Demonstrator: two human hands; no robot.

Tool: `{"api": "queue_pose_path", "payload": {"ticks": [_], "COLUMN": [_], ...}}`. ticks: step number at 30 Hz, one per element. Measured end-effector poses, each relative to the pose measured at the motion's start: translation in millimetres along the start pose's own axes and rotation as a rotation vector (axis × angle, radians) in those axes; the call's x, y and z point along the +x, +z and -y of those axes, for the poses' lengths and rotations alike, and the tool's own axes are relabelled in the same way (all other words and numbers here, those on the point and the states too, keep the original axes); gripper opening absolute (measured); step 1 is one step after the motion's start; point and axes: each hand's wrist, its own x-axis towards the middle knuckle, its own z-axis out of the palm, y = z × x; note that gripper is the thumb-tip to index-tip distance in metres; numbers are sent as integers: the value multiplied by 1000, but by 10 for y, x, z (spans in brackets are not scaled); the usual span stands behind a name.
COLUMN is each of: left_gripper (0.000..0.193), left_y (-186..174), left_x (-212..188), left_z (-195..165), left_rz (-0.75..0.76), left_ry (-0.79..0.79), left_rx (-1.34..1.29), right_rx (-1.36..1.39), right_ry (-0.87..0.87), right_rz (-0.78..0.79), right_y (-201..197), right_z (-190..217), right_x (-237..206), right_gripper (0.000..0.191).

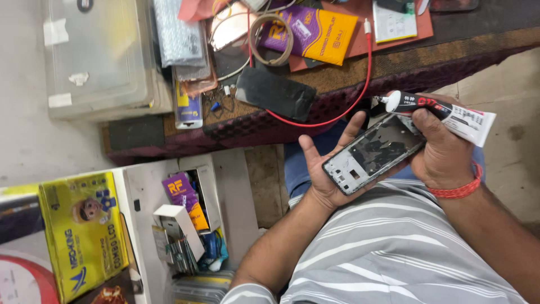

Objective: The person picks up a disassembled mobile phone and uses a screwdriver to pry at the frame. They then wipe the phone's interior with a cloth and apply adhesive from a tube around the edges of the phone chassis.

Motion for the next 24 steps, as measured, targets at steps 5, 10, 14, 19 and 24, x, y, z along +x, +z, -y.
{"api": "queue_pose_path", "payload": {"ticks": [5, 10, 14, 19, 24], "left_gripper": [118, 114, 116, 118, 121], "left_y": [-200, -339, -309, -261, -284], "left_x": [-13, 25, 19, 12, 22], "left_z": [-12, -45, -51, -81, -86], "left_rz": [202, 133, 86, 48, 68], "left_ry": [39, 144, 157, 177, 172], "left_rx": [-152, -182, -177, -144, -139], "right_rx": [-923, -1102, -1085, -1071, -1069], "right_ry": [-528, -698, -707, -698, -702], "right_rz": [195, 591, 600, 616, 617], "right_y": [172, 242, 223, 224, 235], "right_z": [203, 158, 48, 30, 14], "right_x": [-212, -318, -292, -297, -292], "right_gripper": [28, 29, 25, 24, 26]}}
